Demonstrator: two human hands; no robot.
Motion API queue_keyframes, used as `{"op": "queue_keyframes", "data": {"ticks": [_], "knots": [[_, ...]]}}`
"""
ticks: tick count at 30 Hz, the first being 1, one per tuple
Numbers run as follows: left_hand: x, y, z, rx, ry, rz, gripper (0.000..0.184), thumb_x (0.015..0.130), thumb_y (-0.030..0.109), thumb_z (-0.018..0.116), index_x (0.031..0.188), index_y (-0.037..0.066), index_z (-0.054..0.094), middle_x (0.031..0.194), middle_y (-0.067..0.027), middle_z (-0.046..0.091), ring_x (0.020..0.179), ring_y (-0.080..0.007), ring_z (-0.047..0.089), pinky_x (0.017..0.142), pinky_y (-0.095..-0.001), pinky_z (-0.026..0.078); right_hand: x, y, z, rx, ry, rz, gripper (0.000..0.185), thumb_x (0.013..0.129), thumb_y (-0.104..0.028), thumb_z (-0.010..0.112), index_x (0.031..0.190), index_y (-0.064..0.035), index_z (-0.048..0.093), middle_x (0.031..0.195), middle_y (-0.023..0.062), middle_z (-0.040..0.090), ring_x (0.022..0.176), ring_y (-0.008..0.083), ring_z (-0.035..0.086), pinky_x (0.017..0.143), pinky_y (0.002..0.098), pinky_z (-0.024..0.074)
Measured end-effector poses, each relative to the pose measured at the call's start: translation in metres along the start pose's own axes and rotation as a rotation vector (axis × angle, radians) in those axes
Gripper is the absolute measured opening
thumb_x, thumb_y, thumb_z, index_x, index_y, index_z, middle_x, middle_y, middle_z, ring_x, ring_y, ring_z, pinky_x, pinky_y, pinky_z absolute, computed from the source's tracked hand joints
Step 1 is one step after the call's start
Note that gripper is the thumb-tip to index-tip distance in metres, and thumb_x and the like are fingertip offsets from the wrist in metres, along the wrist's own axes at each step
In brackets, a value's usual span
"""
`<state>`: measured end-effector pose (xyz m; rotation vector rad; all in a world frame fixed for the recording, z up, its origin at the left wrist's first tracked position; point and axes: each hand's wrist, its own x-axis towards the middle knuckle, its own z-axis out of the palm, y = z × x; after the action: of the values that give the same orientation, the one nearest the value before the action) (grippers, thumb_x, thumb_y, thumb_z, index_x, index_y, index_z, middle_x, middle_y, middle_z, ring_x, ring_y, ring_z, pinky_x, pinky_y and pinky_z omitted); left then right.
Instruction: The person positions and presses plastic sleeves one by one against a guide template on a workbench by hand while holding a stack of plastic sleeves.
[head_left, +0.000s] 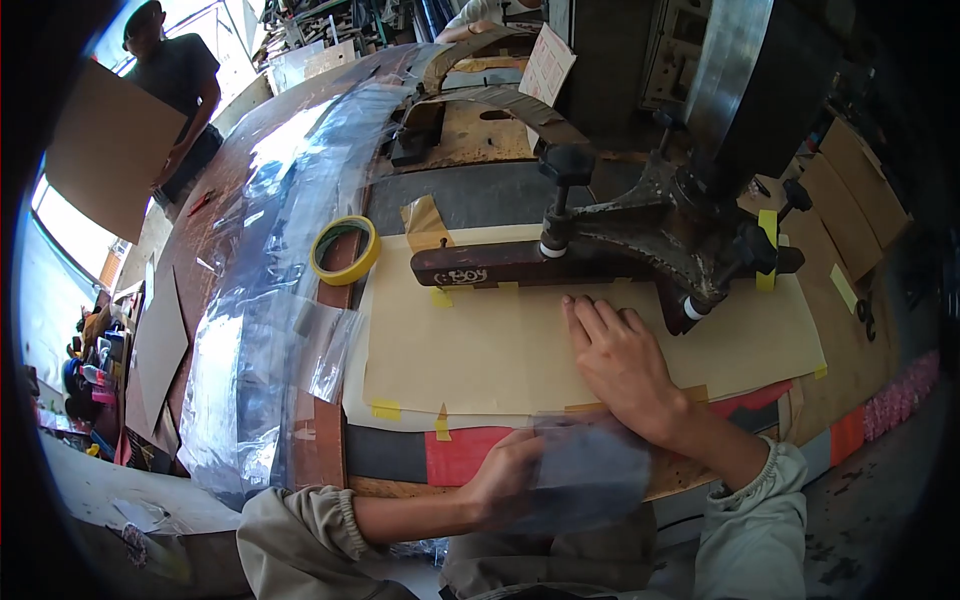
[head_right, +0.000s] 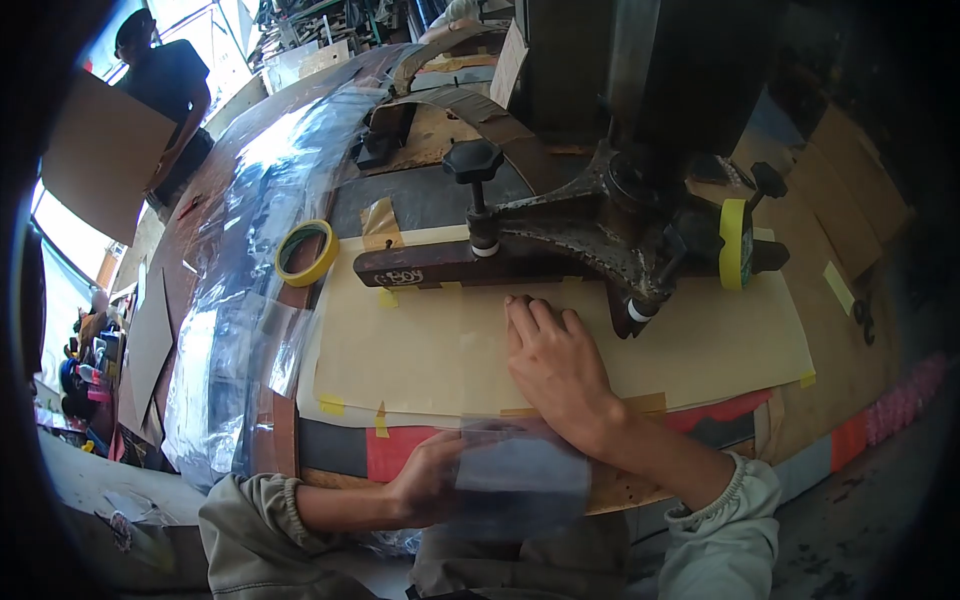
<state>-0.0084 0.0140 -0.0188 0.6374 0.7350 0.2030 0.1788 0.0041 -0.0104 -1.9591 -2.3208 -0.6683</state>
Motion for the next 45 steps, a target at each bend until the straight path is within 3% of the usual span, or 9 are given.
{"op": "queue_keyframes", "data": {"ticks": [1, 9, 13, 18, 24, 30, 34, 40, 45], "knots": [[-0.001, 0.007, 0.005, -0.394, 0.07, -0.264, 0.061, 0.067, 0.001, 0.074, 0.123, 0.004, 0.051, 0.12, -0.0118, 0.054, 0.11, -0.0239, 0.052, 0.093, -0.0311, 0.044, -0.001, 0.0, -0.002, 0.019, -0.021, 0.005, 0.044, 0.075, -0.008, 0.052, 0.116, 0.0058, 0.052, 0.109, 0.0132, 0.056, 0.093, 0.02, 0.055, 0.075, 0.0283, 0.0482], [-0.011, 0.008, 0.018, 0.296, 0.06, -0.014, 0.033, 0.089, 0.016, 0.047, 0.119, 0.003, 0.05, 0.11, -0.0067, 0.056, 0.099, -0.0158, 0.055, 0.084, -0.0328, 0.047, -0.008, -0.006, -0.016, 0.047, -0.171, -0.006, 0.046, 0.075, -0.007, 0.054, 0.116, 0.0127, 0.05, 0.115, 0.0326, 0.052, 0.112, 0.0356, 0.052, 0.092, 0.0295, 0.0458], [-0.004, 0.009, 0.013, -0.074, 0.051, -0.209, 0.032, 0.089, 0.015, 0.047, 0.118, 0.003, 0.051, 0.109, -0.0065, 0.057, 0.098, -0.0151, 0.055, 0.083, -0.0308, 0.047, -0.007, -0.007, -0.013, 0.063, -0.21, 0.029, 0.049, 0.076, -0.005, 0.051, 0.122, 0.0115, 0.044, 0.122, 0.0327, 0.047, 0.115, 0.0351, 0.051, 0.088, 0.0316, 0.0488], [-0.009, 0.008, 0.017, 0.416, 0.11, -0.002, 0.032, 0.089, 0.015, 0.046, 0.118, 0.003, 0.051, 0.107, -0.006, 0.057, 0.097, -0.0146, 0.055, 0.082, -0.0286, 0.046, -0.007, -0.008, -0.009, 0.08, -0.164, 0.052, 0.045, 0.077, -0.007, 0.053, 0.117, 0.0124, 0.049, 0.117, 0.0312, 0.052, 0.115, 0.0361, 0.051, 0.091, 0.0302, 0.0472], [0.001, -0.011, -0.007, -0.054, -0.058, 0.029, 0.062, 0.059, 0.005, 0.081, 0.115, 0.001, 0.056, 0.115, -0.0113, 0.056, 0.106, -0.0217, 0.054, 0.093, -0.0307, 0.044, -0.005, -0.009, -0.008, 0.09, -0.164, 0.075, 0.045, 0.077, -0.006, 0.053, 0.117, 0.0124, 0.048, 0.117, 0.0312, 0.052, 0.115, 0.0362, 0.051, 0.089, 0.0306, 0.0485], [0.004, -0.009, -0.012, -0.008, -0.163, 0.092, 0.051, 0.068, -0.002, 0.073, 0.116, 0.001, 0.055, 0.115, -0.0076, 0.054, 0.107, -0.0184, 0.054, 0.093, -0.0309, 0.046, -0.002, -0.009, -0.005, 0.093, -0.137, 0.106, 0.043, 0.077, -0.006, 0.053, 0.116, 0.0123, 0.049, 0.116, 0.0306, 0.053, 0.113, 0.035, 0.052, 0.086, 0.03, 0.0507], [0.0, 0.018, 0.002, -0.27, 0.024, -0.279, 0.037, 0.08, 0.004, 0.064, 0.116, 0.0, 0.053, 0.115, -0.0067, 0.053, 0.106, -0.0169, 0.054, 0.093, -0.0339, 0.047, -0.001, -0.009, -0.005, 0.077, -0.129, 0.105, 0.042, 0.077, -0.006, 0.053, 0.115, 0.012, 0.05, 0.115, 0.0302, 0.053, 0.112, 0.0344, 0.053, 0.084, 0.0302, 0.0516], [0.0, 0.01, 0.002, 0.254, 0.015, -0.023, 0.034, 0.09, 0.019, 0.051, 0.119, 0.0, 0.049, 0.115, -0.0093, 0.053, 0.107, -0.0216, 0.054, 0.09, -0.0425, 0.049, -0.001, -0.008, -0.002, 0.081, -0.09, 0.126, 0.041, 0.076, -0.008, 0.054, 0.113, 0.0106, 0.051, 0.113, 0.0272, 0.055, 0.107, 0.032, 0.056, 0.083, 0.0299, 0.0512], [0.0, 0.013, 0.006, -0.103, 0.036, -0.208, 0.032, 0.088, 0.015, 0.048, 0.117, 0.002, 0.051, 0.109, -0.0088, 0.057, 0.098, -0.019, 0.057, 0.08, -0.0356, 0.05, 0.0, -0.007, -0.005, 0.124, -0.015, 0.125, 0.042, 0.075, -0.011, 0.055, 0.114, 0.0038, 0.054, 0.121, 0.0154, 0.054, 0.098, 0.0248, 0.055, 0.077, 0.0303, 0.0505]]}}
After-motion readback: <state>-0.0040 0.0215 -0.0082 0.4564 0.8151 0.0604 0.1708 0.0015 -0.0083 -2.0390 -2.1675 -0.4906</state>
